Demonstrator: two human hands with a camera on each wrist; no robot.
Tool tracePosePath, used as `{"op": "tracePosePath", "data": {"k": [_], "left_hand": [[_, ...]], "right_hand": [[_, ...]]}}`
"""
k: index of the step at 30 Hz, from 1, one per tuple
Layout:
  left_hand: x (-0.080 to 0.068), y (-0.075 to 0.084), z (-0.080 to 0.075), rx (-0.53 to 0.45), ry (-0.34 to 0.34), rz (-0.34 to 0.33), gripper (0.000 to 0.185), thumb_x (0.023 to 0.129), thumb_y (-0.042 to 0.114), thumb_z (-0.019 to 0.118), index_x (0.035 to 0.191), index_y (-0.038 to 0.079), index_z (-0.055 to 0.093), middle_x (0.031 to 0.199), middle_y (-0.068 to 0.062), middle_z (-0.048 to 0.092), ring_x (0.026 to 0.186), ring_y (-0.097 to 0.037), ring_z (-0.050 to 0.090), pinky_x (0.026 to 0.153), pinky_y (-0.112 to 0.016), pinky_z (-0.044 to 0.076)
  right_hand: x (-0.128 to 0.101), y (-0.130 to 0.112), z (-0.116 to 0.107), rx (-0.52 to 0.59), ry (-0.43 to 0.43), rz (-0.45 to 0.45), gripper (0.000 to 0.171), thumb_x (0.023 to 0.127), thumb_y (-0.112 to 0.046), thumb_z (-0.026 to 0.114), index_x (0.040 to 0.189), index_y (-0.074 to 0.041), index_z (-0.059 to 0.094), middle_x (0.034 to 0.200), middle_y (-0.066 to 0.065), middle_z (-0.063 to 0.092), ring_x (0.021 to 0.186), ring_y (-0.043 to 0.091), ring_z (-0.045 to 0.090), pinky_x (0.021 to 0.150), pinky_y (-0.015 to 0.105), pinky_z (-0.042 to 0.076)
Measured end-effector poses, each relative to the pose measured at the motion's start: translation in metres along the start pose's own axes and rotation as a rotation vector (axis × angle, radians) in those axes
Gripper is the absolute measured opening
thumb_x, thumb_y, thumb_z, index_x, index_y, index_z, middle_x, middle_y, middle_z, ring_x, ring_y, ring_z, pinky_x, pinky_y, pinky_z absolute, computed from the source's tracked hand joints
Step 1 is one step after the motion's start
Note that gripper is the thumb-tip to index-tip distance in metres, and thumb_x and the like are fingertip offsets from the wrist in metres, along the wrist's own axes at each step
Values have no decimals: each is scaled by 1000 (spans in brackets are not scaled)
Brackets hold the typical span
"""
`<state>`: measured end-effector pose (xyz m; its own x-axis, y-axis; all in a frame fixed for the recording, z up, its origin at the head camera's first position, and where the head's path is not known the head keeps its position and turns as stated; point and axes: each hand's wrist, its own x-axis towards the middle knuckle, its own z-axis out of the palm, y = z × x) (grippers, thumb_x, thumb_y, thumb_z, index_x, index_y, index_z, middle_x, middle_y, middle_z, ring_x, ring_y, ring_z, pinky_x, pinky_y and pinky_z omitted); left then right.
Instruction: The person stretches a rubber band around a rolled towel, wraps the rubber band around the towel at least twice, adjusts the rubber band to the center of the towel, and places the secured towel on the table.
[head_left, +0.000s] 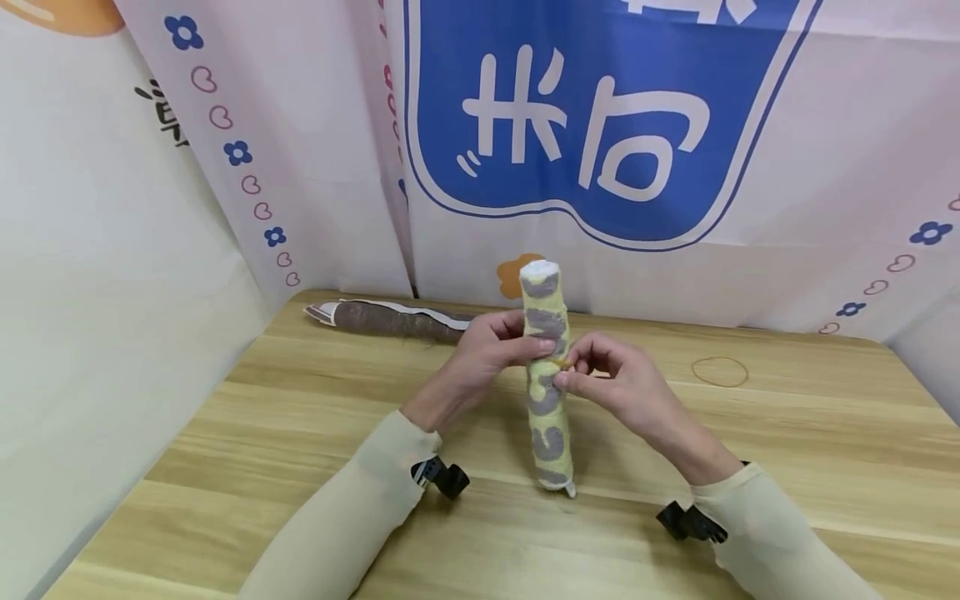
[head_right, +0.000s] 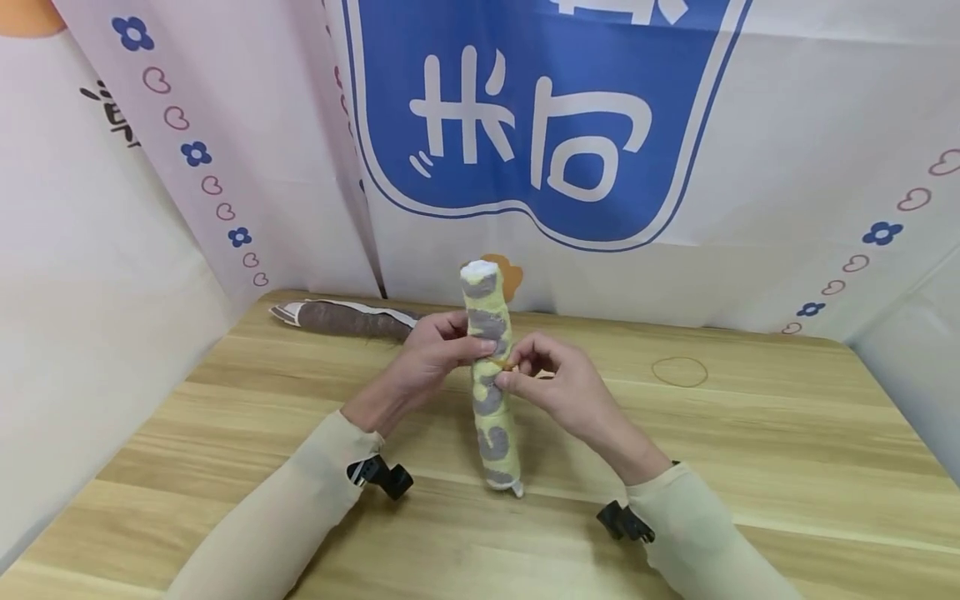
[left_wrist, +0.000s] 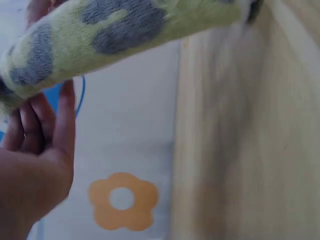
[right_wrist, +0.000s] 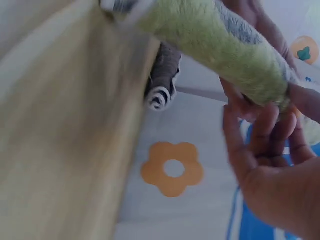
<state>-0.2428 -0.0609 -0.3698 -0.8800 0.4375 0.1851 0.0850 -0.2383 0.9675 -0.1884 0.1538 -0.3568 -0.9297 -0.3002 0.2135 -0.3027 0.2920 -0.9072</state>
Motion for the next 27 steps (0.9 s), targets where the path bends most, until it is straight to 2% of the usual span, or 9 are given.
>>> {"op": "tracePosePath", "data": {"k": [3,5,8,11,14,18,21,24,27], "left_hand": [[-2,5,5,151,63,71,28,91,4,79,116,-7,74,103,-8,75,96,-17,64,84,-31,53],[-3,7,10,228,104,112,25,89,5,82,111,-4,75,100,-8,75,95,-18,62,83,-32,52],[-5,8,17,336,163,172,21,87,5,84,104,-1,76,91,-7,73,91,-18,62,79,-31,51],[-7,8,23,390,215,194,18,85,4,85,99,0,75,84,-4,71,86,-16,62,74,-29,51],[-7,10,27,331,242,125,16,86,5,84,98,0,75,81,-4,68,81,-15,61,71,-27,51],[-7,11,27,219,283,-2,16,87,8,82,101,1,77,84,-3,66,78,-12,59,67,-25,51],[-7,10,26,204,313,-19,19,87,9,83,103,0,77,86,-5,67,79,-13,60,67,-25,51],[-6,8,24,198,327,3,22,87,10,83,106,0,76,88,-7,68,81,-15,61,69,-25,53],[-4,6,20,147,275,27,28,91,12,81,115,-1,74,97,-8,71,87,-15,65,75,-28,56]], "right_hand": [[-2,-7,-3,-108,12,23,27,91,-23,87,98,-8,67,85,6,54,82,22,53,66,28,44],[-4,-12,-3,-152,22,21,28,89,-25,89,96,-9,67,82,5,51,78,21,50,62,28,40],[-6,-16,0,-207,40,-22,21,90,-17,88,93,-10,68,78,3,49,73,20,47,59,27,38],[-9,-17,4,-251,60,-77,16,91,-8,85,94,-11,70,78,3,50,71,20,48,57,27,38],[-12,-17,7,-297,69,-155,16,91,-4,83,94,-14,71,79,0,51,73,18,50,59,27,41],[-11,-16,10,-347,32,-344,25,87,2,85,91,-18,71,82,-4,55,74,14,52,63,27,45],[-9,-13,11,-341,-13,-442,28,86,3,86,90,-19,70,85,-6,58,74,12,53,64,27,48],[-8,-11,11,-297,-29,-440,24,88,0,85,91,-18,70,89,-6,59,78,14,56,69,28,54],[-6,-11,9,-215,26,-346,16,92,-2,82,93,-14,72,94,-2,61,83,17,62,73,30,59]]}}
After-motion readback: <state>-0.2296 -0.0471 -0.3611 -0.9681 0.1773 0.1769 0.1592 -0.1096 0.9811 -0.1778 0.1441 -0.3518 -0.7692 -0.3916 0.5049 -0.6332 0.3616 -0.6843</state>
